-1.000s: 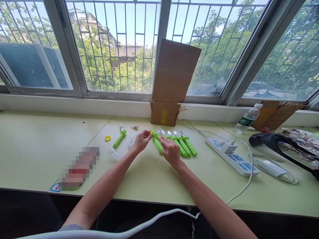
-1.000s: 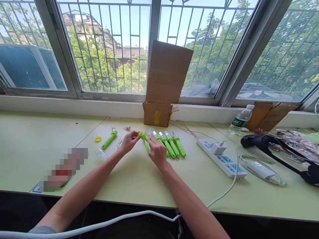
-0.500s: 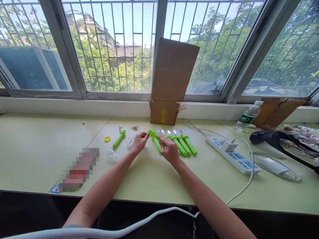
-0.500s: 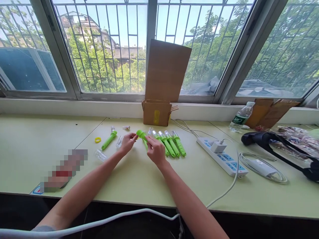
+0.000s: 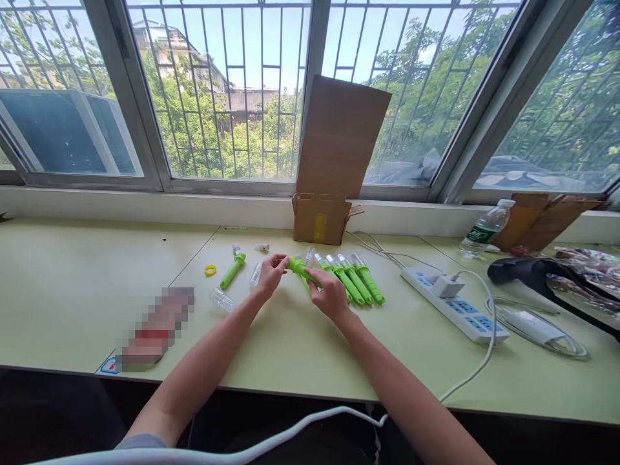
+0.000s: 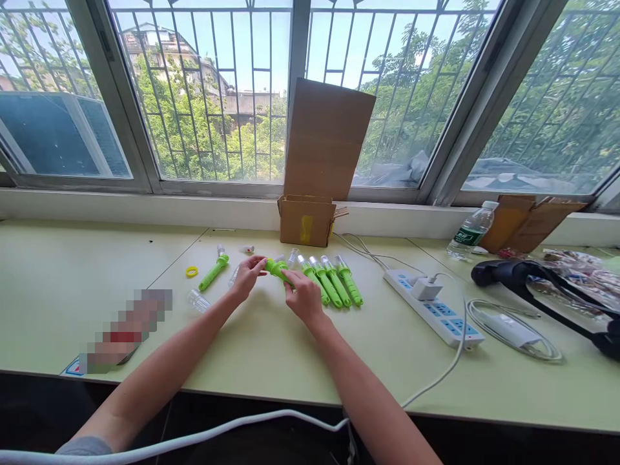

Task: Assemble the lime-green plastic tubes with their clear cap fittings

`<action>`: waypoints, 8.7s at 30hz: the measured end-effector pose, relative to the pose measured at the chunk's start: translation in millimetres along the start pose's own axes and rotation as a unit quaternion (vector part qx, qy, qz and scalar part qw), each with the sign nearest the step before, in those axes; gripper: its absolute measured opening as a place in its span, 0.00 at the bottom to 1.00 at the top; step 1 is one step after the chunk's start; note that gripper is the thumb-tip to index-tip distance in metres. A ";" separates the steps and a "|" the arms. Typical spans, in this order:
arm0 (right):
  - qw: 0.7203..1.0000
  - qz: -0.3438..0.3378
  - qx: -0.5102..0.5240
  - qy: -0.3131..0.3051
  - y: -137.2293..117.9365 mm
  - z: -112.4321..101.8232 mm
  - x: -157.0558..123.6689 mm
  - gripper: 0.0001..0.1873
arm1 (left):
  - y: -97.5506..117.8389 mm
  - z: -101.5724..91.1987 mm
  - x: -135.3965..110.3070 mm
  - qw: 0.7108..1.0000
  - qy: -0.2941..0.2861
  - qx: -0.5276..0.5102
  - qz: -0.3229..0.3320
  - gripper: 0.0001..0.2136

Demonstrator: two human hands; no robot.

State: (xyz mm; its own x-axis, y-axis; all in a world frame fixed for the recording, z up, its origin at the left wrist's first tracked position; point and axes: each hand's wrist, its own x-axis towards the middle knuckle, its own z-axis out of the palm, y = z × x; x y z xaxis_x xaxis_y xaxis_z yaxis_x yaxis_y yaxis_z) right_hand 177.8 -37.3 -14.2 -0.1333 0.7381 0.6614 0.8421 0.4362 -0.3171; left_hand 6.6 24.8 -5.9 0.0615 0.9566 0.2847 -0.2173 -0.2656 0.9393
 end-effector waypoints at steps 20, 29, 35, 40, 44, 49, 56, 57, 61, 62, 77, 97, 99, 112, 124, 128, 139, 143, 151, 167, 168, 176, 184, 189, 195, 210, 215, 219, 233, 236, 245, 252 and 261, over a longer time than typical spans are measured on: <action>0.983 0.019 -0.123 -0.137 -12.7 -7.0 -0.5 0.36 | 15.6 1.6 -6.8 0.980 -0.194 0.040 0.037 0.17; 0.988 0.011 -0.099 -0.114 -11.3 -4.2 -0.5 0.34 | 19.2 0.7 -7.5 0.977 -0.184 0.080 0.068 0.17; 0.997 -0.006 -0.034 -0.063 1.1 1.7 -0.6 0.34 | 11.8 5.3 -6.5 0.968 -0.162 0.140 0.127 0.16; 0.999 -0.019 0.035 -0.028 9.1 5.8 -0.5 0.33 | 8.8 7.0 -6.4 0.956 -0.147 0.183 0.177 0.13; 0.995 -0.001 0.102 -0.019 8.3 5.4 -0.3 0.33 | 6.7 7.7 -6.9 0.951 -0.139 0.189 0.203 0.13; 0.986 0.033 0.165 -0.016 0.6 0.8 0.6 0.33 | 6.4 9.1 -8.2 0.954 -0.131 0.173 0.209 0.13; 0.954 0.116 0.276 -0.026 -8.8 -3.1 0.6 0.35 | 8.4 11.0 -9.3 0.964 -0.131 0.132 0.191 0.14; 0.945 0.129 0.299 -0.031 -9.7 -3.0 0.3 0.36 | 8.8 11.2 -9.6 0.965 -0.131 0.128 0.185 0.15; 0.905 0.178 0.383 -0.052 -12.4 -2.3 -0.1 0.39 | 11.0 12.1 -11.2 0.971 -0.127 0.116 0.168 0.16; 0.897 0.188 0.397 -0.053 -13.0 -2.2 0.0 0.40 | 11.5 12.3 -11.6 0.972 -0.125 0.113 0.164 0.16; 0.837 0.220 0.497 -0.060 -15.5 -4.1 1.7 0.45 | 14.2 15.6 -15.8 0.984 -0.125 0.060 0.114 0.18; 0.800 0.245 0.542 -0.077 -19.4 -9.8 1.9 0.45 | 15.4 19.8 -16.9 0.985 -0.099 0.060 0.132 0.19; 0.788 0.257 0.553 -0.084 -19.6 -10.3 1.9 0.45 | 14.1 19.3 -17.4 0.985 -0.099 0.062 0.129 0.19; 0.758 0.282 0.581 -0.094 -22.5 -12.6 1.7 0.46 | 14.2 20.3 -18.8 0.984 -0.083 0.073 0.136 0.19; 0.730 0.278 0.615 -0.107 -23.8 -10.9 3.0 0.40 | 19.4 20.7 -20.6 0.985 -0.080 0.068 0.135 0.19; 0.727 0.282 0.616 -0.114 -23.5 -9.2 2.2 0.39 | 17.6 18.8 -19.6 0.984 -0.086 0.074 0.136 0.18; 0.658 0.276 0.683 -0.155 -21.2 -16.3 6.5 0.19 | 18.7 18.0 -19.4 0.982 -0.098 0.089 0.134 0.21; 0.648 0.275 0.693 -0.156 -19.4 -16.3 7.3 0.16 | 19.5 18.9 -20.6 0.983 -0.097 0.087 0.131 0.20; 0.712 0.259 0.636 -0.145 -25.4 -11.7 6.3 0.21 | 15.0 19.1 -22.3 0.985 -0.075 0.094 0.126 0.18; 0.821 0.236 0.507 -0.114 -22.5 -6.1 2.0 0.34 | 5.1 20.7 -21.3 0.987 -0.086 0.085 0.106 0.15; 0.826 0.235 0.500 -0.112 -22.4 -5.6 1.9 0.34 | 4.7 20.5 -21.1 0.987 -0.087 0.088 0.107 0.14; 0.835 0.239 0.485 -0.101 -19.5 -2.0 1.0 0.34 | 2.2 20.5 -20.9 0.983 -0.095 0.098 0.122 0.14; 0.839 0.238 0.482 -0.087 -27.6 -2.0 0.5 0.33 | 4.6 22.8 -20.9 0.980 -0.068 0.114 0.147 0.16; 0.891 0.264 0.367 -0.031 -25.6 4.9 -1.1 0.24 | 0.7 22.5 -20.3 0.971 -0.028 0.158 0.180 0.14; 0.940 0.199 0.278 -0.010 -22.1 5.4 -3.0 0.22 | -4.1 20.2 -18.4 0.956 -0.008 0.208 0.208 0.14; 0.900 0.215 0.379 -0.021 -26.6 4.9 -4.1 0.25 | -0.3 18.8 -18.0 0.960 -0.019 0.174 0.219 0.17; 0.875 0.221 0.429 -0.033 -26.2 6.2 -3.9 0.24 | 0.5 18.2 -17.6 0.961 -0.016 0.172 0.218 0.18; 0.851 0.235 0.467 -0.044 -27.6 5.1 -3.2 0.22 | 1.9 18.1 -18.3 0.959 -0.020 0.183 0.215 0.18; 0.852 0.239 0.461 -0.063 -25.1 4.7 -2.1 0.21 | 4.0 24.4 -20.6 0.986 -0.052 0.076 0.136 0.19; 0.908 0.208 0.358 -0.067 -22.1 6.3 -3.5 0.18 | 3.6 24.8 -21.1 0.986 -0.024 0.079 0.148 0.18; 0.966 0.135 0.216 -0.031 -20.0 10.3 -5.1 0.10 | 4.4 23.4 -22.3 0.978 0.007 0.113 0.175 0.17; 0.948 0.166 0.269 -0.048 -18.0 13.9 -5.5 0.12 | 6.9 22.9 -22.8 0.974 0.015 0.124 0.188 0.16; 0.872 0.235 0.419 -0.093 -25.6 12.0 -6.3 0.16 | 7.1 22.2 -21.9 0.973 0.023 0.127 0.193 0.17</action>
State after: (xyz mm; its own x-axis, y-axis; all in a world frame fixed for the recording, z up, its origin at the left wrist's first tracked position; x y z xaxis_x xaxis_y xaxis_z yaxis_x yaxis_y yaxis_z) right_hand 150.7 -47.0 -18.5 -0.0244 0.9732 0.2287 0.1595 0.2296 -0.9601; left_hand 25.3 -0.7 -1.2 -0.0222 0.7822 0.6226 0.0324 -0.6219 0.7824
